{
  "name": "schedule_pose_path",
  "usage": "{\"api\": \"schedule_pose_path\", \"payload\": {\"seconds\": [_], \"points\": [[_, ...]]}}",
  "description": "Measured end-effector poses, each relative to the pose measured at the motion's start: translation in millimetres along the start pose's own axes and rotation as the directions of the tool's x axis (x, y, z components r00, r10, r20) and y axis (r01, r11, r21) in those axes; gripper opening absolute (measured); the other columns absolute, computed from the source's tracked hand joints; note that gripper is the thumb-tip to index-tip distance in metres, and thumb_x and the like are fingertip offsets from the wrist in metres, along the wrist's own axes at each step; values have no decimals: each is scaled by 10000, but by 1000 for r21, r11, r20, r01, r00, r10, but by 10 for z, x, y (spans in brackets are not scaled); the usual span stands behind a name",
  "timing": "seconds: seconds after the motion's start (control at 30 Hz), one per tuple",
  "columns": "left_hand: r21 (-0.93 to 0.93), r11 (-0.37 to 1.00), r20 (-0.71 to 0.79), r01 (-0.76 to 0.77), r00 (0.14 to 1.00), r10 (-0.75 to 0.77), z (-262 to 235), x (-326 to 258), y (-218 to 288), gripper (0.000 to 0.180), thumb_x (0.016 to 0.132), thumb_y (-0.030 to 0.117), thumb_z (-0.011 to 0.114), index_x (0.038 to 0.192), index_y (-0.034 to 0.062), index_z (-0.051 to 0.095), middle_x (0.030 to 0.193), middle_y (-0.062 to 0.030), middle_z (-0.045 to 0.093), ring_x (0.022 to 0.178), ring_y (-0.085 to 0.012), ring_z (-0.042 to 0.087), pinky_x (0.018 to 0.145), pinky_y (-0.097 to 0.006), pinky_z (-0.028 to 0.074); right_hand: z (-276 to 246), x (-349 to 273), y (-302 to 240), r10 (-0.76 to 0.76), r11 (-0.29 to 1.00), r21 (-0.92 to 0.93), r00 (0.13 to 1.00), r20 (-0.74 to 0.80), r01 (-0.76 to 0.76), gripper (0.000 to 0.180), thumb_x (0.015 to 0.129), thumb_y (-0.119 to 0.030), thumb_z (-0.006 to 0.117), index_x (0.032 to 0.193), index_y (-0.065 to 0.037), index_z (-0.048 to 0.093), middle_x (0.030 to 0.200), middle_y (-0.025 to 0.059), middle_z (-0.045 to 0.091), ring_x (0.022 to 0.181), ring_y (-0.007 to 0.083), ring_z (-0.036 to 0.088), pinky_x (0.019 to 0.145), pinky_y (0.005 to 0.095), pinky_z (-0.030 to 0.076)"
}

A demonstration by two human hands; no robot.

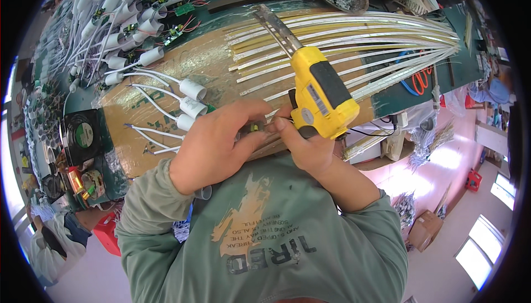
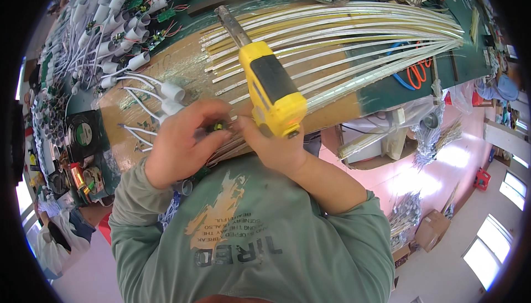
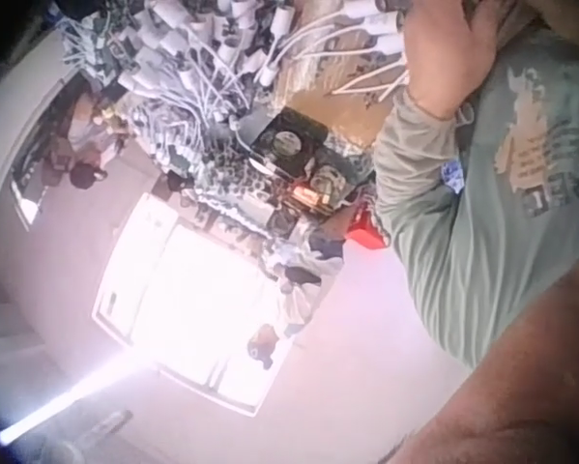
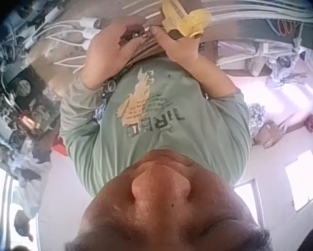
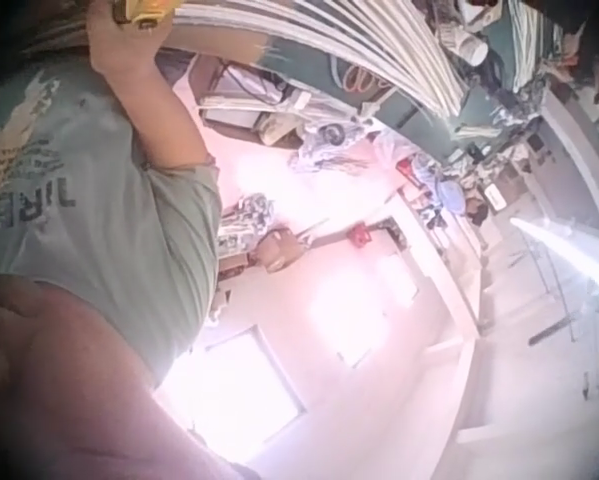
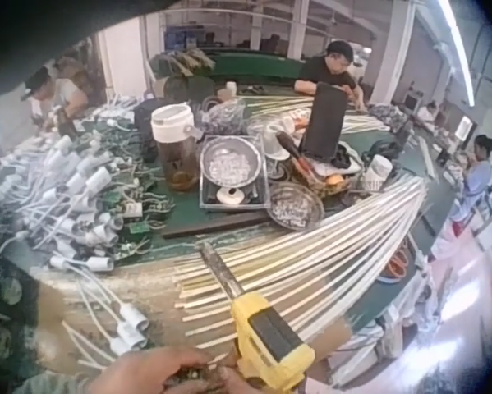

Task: The person solders wires to several LED strips using a soldering iron.

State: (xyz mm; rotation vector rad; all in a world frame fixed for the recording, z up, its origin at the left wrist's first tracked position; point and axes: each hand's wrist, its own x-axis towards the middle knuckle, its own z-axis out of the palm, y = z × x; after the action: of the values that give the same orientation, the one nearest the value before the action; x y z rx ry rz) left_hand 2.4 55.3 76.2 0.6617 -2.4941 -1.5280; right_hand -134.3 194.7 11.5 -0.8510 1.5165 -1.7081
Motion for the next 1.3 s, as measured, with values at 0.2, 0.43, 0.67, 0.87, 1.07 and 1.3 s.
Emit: {"api": "schedule_pose_path", "payload": {"seconds": [0.2,0.43,0.67,0.87,1.07,1.3], "points": [[52,998,50,-36,998,34,-148,1,16,293,867,73,700,1153,31,647,1059,-127,673,945,-280,663,812,-353,525,-2,10,-113,142,978,157,989,-37,-135,55,922,0,637,976,-4,642,847,47,694,802,139,682,721,285,543],[305,947,1,-102,994,107,-209,23,-12,198,870,41,657,1067,48,679,975,-127,617,916,-342,623,777,-384,508,-52,-2,-57,122,982,155,990,-73,-110,29,933,-22,650,958,-9,648,847,45,687,771,122,665,715,264,541],[540,840,-93,-44,989,112,-422,128,-157,107,849,58,689,955,44,687,957,-116,603,874,-327,613,755,-403,497,-287,8,-84,-42,984,168,989,-141,65,148,899,53,651,1035,10,610,853,72,656,742,160,647,658,272,521],[574,810,-125,-123,964,235,-287,267,-478,93,817,99,710,885,41,683,945,-98,604,863,-326,617,752,-407,502,-383,-154,-110,21,993,113,998,59,-28,206,901,55,651,1084,-19,594,897,46,628,789,116,597,702,248,483],[643,762,-160,-81,958,237,-169,319,-511,74,824,137,703,880,89,714,920,-57,636,888,-279,625,770,-410,466,-579,-370,71,85,978,173,978,191,-119,241,907,8,643,1135,-41,581,870,24,597,781,139,570,694,286,461],[731,663,-56,-162,954,295,-139,303,-599,100,801,120,644,893,114,683,846,-28,613,861,-242,612,791,-385,432,-730,-631,271,147,986,43,968,205,-159,388,914,-187,711,1201,-1,526,825,53,577,711,155,559,637,297,473]]}}
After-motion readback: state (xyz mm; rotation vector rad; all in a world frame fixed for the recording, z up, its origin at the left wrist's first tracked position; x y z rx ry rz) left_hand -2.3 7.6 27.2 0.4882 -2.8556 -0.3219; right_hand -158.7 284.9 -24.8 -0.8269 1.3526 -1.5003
